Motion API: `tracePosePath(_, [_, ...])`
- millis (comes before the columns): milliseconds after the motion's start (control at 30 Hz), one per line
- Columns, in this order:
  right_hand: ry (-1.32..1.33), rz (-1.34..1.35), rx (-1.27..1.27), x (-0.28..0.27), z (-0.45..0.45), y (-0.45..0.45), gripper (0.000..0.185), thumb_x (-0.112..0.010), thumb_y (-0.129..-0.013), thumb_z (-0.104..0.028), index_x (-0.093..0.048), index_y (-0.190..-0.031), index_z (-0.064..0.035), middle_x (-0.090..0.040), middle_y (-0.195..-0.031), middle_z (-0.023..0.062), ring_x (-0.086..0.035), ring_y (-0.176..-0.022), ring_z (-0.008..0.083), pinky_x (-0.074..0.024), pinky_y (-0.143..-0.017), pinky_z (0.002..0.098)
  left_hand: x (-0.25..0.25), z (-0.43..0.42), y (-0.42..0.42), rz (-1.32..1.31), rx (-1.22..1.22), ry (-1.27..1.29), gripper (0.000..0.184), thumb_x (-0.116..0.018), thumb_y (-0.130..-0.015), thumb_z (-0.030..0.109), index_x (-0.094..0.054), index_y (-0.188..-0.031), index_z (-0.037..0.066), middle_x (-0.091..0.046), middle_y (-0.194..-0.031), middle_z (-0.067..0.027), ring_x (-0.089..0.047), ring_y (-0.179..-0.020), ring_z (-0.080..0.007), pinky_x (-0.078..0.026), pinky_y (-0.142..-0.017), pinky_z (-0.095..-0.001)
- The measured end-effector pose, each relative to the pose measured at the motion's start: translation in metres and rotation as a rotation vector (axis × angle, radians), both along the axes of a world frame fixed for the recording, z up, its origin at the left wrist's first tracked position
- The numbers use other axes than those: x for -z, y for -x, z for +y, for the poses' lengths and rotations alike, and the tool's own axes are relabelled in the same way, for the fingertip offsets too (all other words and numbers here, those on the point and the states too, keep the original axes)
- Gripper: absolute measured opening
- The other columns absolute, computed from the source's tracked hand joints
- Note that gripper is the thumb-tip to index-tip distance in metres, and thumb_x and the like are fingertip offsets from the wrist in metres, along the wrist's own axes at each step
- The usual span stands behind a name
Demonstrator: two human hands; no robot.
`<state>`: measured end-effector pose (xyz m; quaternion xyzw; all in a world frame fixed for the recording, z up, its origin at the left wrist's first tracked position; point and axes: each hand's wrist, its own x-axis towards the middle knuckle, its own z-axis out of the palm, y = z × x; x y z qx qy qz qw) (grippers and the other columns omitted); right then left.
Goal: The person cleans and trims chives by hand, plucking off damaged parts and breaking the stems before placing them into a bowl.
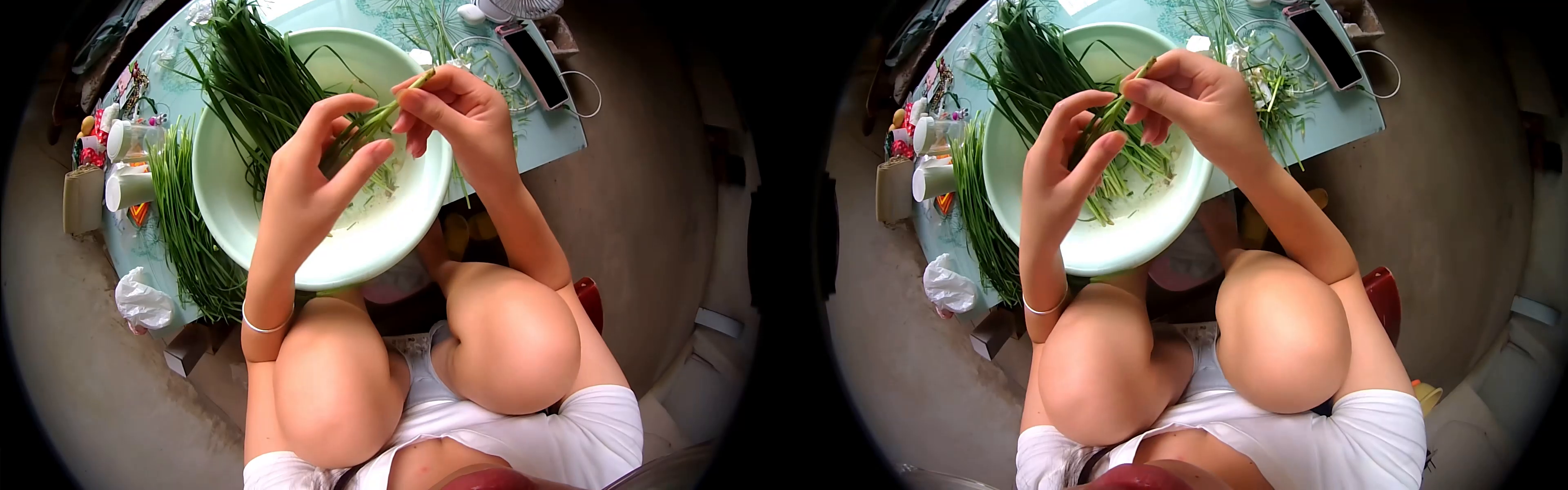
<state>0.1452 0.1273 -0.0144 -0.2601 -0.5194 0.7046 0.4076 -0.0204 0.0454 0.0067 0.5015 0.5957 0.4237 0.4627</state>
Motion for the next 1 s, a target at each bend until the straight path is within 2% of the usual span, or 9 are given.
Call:
tracePosePath(67, [0.007, -0.021, 0.015, 0.001, -0.006, -0.001, 0.013, -0.061, -0.087, -0.010, -0.062, -0.092, 0.0022, -0.065, -0.073, 0.0072, -0.060, -0.057, 0.0095, -0.0498, -0.052, 0.0209, 0.005, 0.001, -0.011, 0.303, -0.051, -0.344, 0.022, -0.067, -0.080, 0.010, -0.060, -0.100, 0.004, -0.063, -0.083, -0.0081, -0.061, -0.072, -0.0156, -0.047, -0.064, -0.0250])
tracePosePath(100, [-0.032, -0.062, 0.035, 0.003, -0.009, -0.003, 0.013, -0.061, -0.087, -0.010, -0.062, -0.091, 0.0026, -0.065, -0.073, 0.0074, -0.061, -0.058, 0.0094, -0.0501, -0.052, 0.0210, 0.006, 0.001, -0.014, 0.363, -0.065, -0.367, 0.022, -0.068, -0.078, 0.007, -0.061, -0.099, 0.003, -0.064, -0.085, -0.0106, -0.062, -0.072, -0.0204, -0.049, -0.064, -0.0278])
tracePosePath(200, [-0.145, -0.181, 0.076, 0.007, -0.014, -0.010, 0.015, -0.060, -0.088, -0.011, -0.063, -0.090, 0.0036, -0.065, -0.072, 0.0073, -0.062, -0.060, 0.0092, -0.0507, -0.053, 0.0211, 0.013, 0.000, -0.015, 0.381, -0.041, -0.422, 0.018, -0.066, -0.080, 0.006, -0.062, -0.096, 0.002, -0.064, -0.083, -0.0104, -0.062, -0.071, -0.0199, -0.049, -0.063, -0.0272])
tracePosePath(433, [-0.214, -0.153, 0.078, 0.013, -0.008, -0.021, 0.016, -0.051, -0.093, -0.011, -0.058, -0.093, 0.0029, -0.062, -0.071, 0.0085, -0.059, -0.058, 0.0118, -0.0483, -0.055, 0.0221, 0.016, -0.002, -0.016, 0.261, -0.028, -0.306, 0.014, -0.063, -0.082, 0.004, -0.062, -0.095, 0.000, -0.064, -0.079, -0.0107, -0.063, -0.068, -0.0177, -0.050, -0.061, -0.0262])
tracePosePath(667, [-0.215, -0.154, 0.290, 0.013, 0.008, -0.036, 0.025, -0.047, -0.095, -0.020, -0.056, -0.086, 0.0013, -0.054, -0.064, 0.0041, -0.053, -0.054, 0.0114, -0.0447, -0.052, 0.0231, 0.017, -0.003, -0.011, 0.020, -0.021, -0.168, 0.014, -0.058, -0.087, 0.006, -0.062, -0.098, -0.001, -0.065, -0.075, -0.0057, -0.061, -0.064, -0.0067, -0.045, -0.048, -0.0193])
tracePosePath(800, [-0.337, -0.414, 0.303, 0.022, 0.030, -0.061, 0.023, -0.052, -0.093, -0.022, -0.055, -0.090, 0.0005, -0.057, -0.076, 0.0074, -0.056, -0.061, 0.0125, -0.0458, -0.058, 0.0259, 0.019, -0.003, -0.012, 0.001, -0.037, -0.178, 0.014, -0.059, -0.087, 0.007, -0.062, -0.098, -0.001, -0.065, -0.074, -0.0054, -0.061, -0.065, -0.0071, -0.045, -0.050, -0.0197])
tracePosePath(867, [-1.001, -1.007, 0.526, 0.007, 0.027, -0.051, 0.022, -0.060, -0.088, -0.022, -0.057, -0.096, -0.0015, -0.059, -0.091, 0.0064, -0.058, -0.074, 0.0131, -0.0472, -0.065, 0.0270, 0.021, -0.002, -0.013, 0.035, -0.049, -0.205, 0.014, -0.060, -0.086, 0.007, -0.062, -0.098, 0.000, -0.065, -0.075, -0.0058, -0.061, -0.066, -0.0082, -0.045, -0.052, -0.0204])
tracePosePath(933, [-0.990, -0.978, 0.552, -0.003, 0.017, -0.045, 0.027, -0.065, -0.082, -0.019, -0.058, -0.104, -0.0046, -0.058, -0.103, 0.0041, -0.058, -0.085, 0.0130, -0.0483, -0.070, 0.0265, 0.021, -0.001, -0.014, 0.069, -0.060, -0.232, 0.014, -0.061, -0.086, 0.008, -0.063, -0.097, 0.000, -0.065, -0.076, -0.0063, -0.061, -0.066, -0.0092, -0.046, -0.054, -0.0211])
tracePosePath(1000, [-0.570, -0.696, 0.201, -0.008, 0.005, -0.042, 0.029, -0.065, -0.082, -0.016, -0.057, -0.107, -0.0030, -0.059, -0.100, 0.0041, -0.058, -0.084, 0.0114, -0.0482, -0.069, 0.0244, 0.019, -0.001, -0.015, 0.128, -0.072, -0.222, 0.014, -0.062, -0.084, 0.008, -0.063, -0.096, 0.000, -0.064, -0.076, -0.0076, -0.062, -0.067, -0.0119, -0.047, -0.058, -0.0228])
